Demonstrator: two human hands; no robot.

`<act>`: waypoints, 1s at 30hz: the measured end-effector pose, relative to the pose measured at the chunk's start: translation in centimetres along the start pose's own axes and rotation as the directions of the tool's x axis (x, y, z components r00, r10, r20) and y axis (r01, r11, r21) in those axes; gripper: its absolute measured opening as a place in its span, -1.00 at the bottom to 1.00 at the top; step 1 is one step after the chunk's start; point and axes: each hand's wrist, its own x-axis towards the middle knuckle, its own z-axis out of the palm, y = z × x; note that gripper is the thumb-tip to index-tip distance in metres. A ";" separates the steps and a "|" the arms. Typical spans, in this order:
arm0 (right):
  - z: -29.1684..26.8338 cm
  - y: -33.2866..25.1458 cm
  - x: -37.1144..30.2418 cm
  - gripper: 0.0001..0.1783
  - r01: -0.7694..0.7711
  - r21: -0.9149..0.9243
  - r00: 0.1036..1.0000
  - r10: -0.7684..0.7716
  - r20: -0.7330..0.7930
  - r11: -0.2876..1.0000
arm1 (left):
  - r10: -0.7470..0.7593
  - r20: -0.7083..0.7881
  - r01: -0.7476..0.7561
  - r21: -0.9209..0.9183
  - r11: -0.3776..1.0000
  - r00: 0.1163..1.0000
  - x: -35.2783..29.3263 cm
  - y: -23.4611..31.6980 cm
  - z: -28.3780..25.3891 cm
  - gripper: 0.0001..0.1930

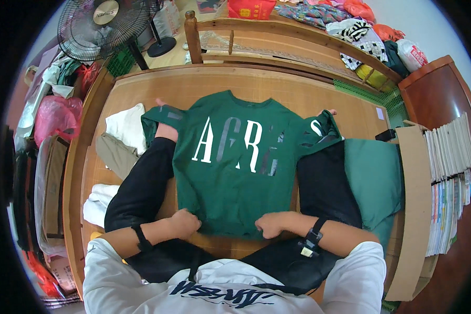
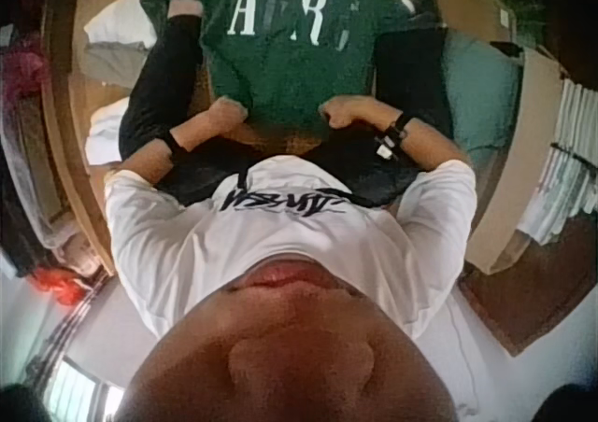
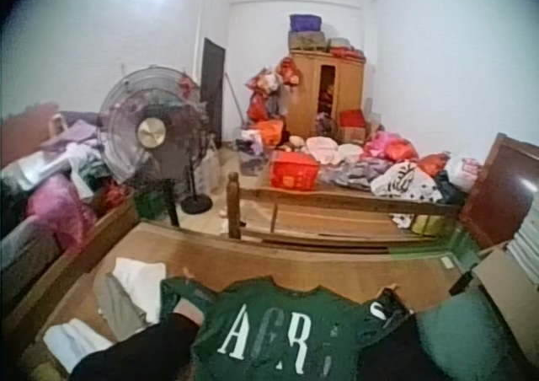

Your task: Fold various items of clothing including pants, a sweatshirt, a polo shirt, and a sweater.

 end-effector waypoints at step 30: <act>3.2 5.9 6.4 -0.61 -0.427 0.655 0.861 0.058 0.506 0.624 | -0.972 0.052 -0.549 -0.818 -0.174 0.230 3.1 -32.8 -1.5 -0.59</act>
